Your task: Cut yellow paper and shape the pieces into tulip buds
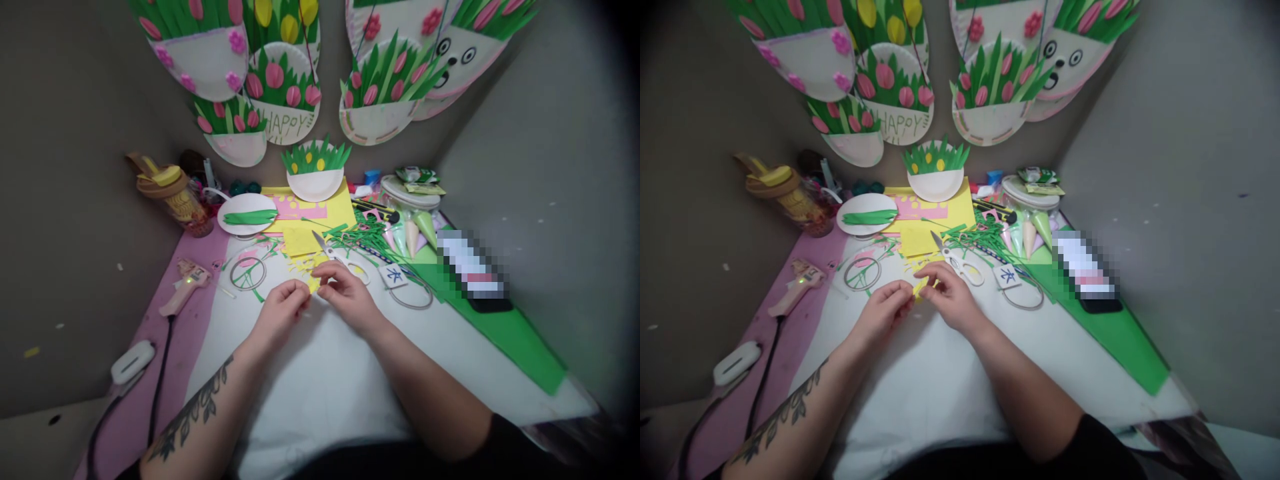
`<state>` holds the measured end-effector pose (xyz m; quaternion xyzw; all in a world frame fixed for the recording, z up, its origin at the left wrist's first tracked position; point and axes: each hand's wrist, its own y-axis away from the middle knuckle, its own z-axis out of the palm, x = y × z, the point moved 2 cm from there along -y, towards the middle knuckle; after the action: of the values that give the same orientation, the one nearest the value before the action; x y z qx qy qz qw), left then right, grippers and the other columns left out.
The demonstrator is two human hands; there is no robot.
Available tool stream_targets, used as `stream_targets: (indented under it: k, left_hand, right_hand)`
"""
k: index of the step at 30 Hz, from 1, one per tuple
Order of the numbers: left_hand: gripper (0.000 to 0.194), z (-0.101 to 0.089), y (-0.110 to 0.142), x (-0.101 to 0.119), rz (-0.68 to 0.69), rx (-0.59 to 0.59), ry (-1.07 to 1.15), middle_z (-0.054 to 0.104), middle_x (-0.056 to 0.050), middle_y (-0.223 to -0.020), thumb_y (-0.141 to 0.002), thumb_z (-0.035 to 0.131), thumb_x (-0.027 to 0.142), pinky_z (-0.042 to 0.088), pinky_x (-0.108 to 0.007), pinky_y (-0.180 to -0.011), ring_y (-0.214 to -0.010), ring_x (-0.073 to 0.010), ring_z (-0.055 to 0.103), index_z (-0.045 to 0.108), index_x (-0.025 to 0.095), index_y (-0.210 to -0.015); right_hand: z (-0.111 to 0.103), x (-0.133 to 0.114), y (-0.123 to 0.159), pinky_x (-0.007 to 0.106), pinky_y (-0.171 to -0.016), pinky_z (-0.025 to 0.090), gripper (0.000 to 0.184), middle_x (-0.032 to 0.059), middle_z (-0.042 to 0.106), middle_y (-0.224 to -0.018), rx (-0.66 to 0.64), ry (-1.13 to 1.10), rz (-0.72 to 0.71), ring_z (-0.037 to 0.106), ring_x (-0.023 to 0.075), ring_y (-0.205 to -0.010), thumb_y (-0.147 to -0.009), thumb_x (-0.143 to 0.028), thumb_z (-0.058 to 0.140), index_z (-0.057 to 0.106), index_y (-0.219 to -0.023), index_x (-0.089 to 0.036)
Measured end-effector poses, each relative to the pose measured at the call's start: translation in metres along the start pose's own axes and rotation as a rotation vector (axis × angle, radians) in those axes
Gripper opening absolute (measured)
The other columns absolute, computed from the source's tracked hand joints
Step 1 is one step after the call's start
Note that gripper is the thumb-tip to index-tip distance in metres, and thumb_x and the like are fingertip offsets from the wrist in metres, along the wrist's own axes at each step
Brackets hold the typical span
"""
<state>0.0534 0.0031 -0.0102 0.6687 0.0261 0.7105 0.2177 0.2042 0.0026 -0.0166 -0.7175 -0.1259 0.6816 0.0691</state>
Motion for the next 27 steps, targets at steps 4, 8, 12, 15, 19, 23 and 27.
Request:
stream_targets:
  k: [4,8,12,15,19,23,27]
  left_hand:
    - [0.022,0.003,0.001,0.002,0.003,0.007,0.062,0.048,0.004,-0.059,-0.075,0.056,0.036,0.022,-0.018,-0.042,-0.047,-0.0056,0.034,0.052,0.016,-0.068]
    - [0.016,0.001,-0.002,-0.001,0.098,0.063,-0.065,0.045,0.006,-0.057,-0.075,0.055,0.029,0.025,-0.018,-0.044,-0.048,-0.0057,0.034,0.051,0.017,-0.066]
    - [0.012,-0.01,-0.007,-0.001,0.145,0.206,-0.128,0.048,0.005,-0.059,-0.075,0.055,0.026,0.027,-0.019,-0.047,-0.051,-0.0066,0.037,0.054,0.017,-0.068]
    - [0.011,-0.018,-0.01,0.003,0.179,0.31,-0.104,0.049,0.005,-0.06,-0.074,0.056,0.027,0.028,-0.019,-0.047,-0.051,-0.007,0.037,0.055,0.017,-0.07]
    - [0.011,-0.02,-0.011,0.004,0.189,0.317,-0.11,0.05,0.005,-0.061,-0.074,0.056,0.028,0.029,-0.02,-0.049,-0.051,-0.0079,0.039,0.055,0.017,-0.069]
    - [0.013,-0.017,-0.01,0.003,0.187,0.293,-0.125,0.051,0.004,-0.061,-0.074,0.057,0.029,0.03,-0.021,-0.05,-0.052,-0.0085,0.04,0.056,0.017,-0.07]
    - [0.012,-0.017,-0.009,0.003,0.166,0.298,-0.112,0.051,0.004,-0.061,-0.074,0.057,0.029,0.03,-0.021,-0.051,-0.052,-0.0087,0.04,0.056,0.018,-0.071]
  right_hand:
    - [0.001,0.003,0.0,0.028,-0.069,0.045,0.008,0.0015,0.058,-0.081,0.101,0.023,0.037,0.056,0.0165,-0.082,-0.082,-0.027,0.06,0.058,-0.077,-0.021]
    - [0.002,0.008,-0.001,0.027,-0.066,0.045,0.01,-0.0003,0.059,-0.075,0.117,0.018,0.145,0.056,0.0154,-0.073,-0.08,-0.029,0.06,0.058,-0.077,-0.02]
    - [-0.007,0.012,-0.002,0.029,-0.07,0.046,0.009,0.0019,0.063,-0.082,0.182,0.186,0.127,0.058,0.0173,-0.078,-0.083,-0.026,0.055,0.062,-0.082,-0.02]
    - [-0.009,0.016,-0.003,0.035,-0.081,0.046,0.012,0.0045,0.063,-0.087,0.094,0.503,0.022,0.057,0.0207,-0.087,-0.083,-0.018,0.055,0.067,-0.083,-0.022]
    - [0.004,0.025,-0.002,0.044,-0.093,0.04,0.016,0.0088,0.06,-0.107,-0.108,0.865,-0.035,0.046,0.0279,-0.109,-0.081,-0.015,0.059,0.07,-0.088,-0.024]
    - [0.014,0.031,-0.004,0.049,-0.091,0.039,0.013,0.0105,0.052,-0.125,-0.155,0.987,0.001,0.038,0.0321,-0.117,-0.081,-0.017,0.061,0.067,-0.089,-0.024]
    - [0.013,0.031,-0.006,0.052,-0.09,0.038,0.009,0.0121,0.053,-0.126,-0.166,0.944,-0.016,0.038,0.033,-0.118,-0.079,-0.014,0.06,0.063,-0.081,-0.022]
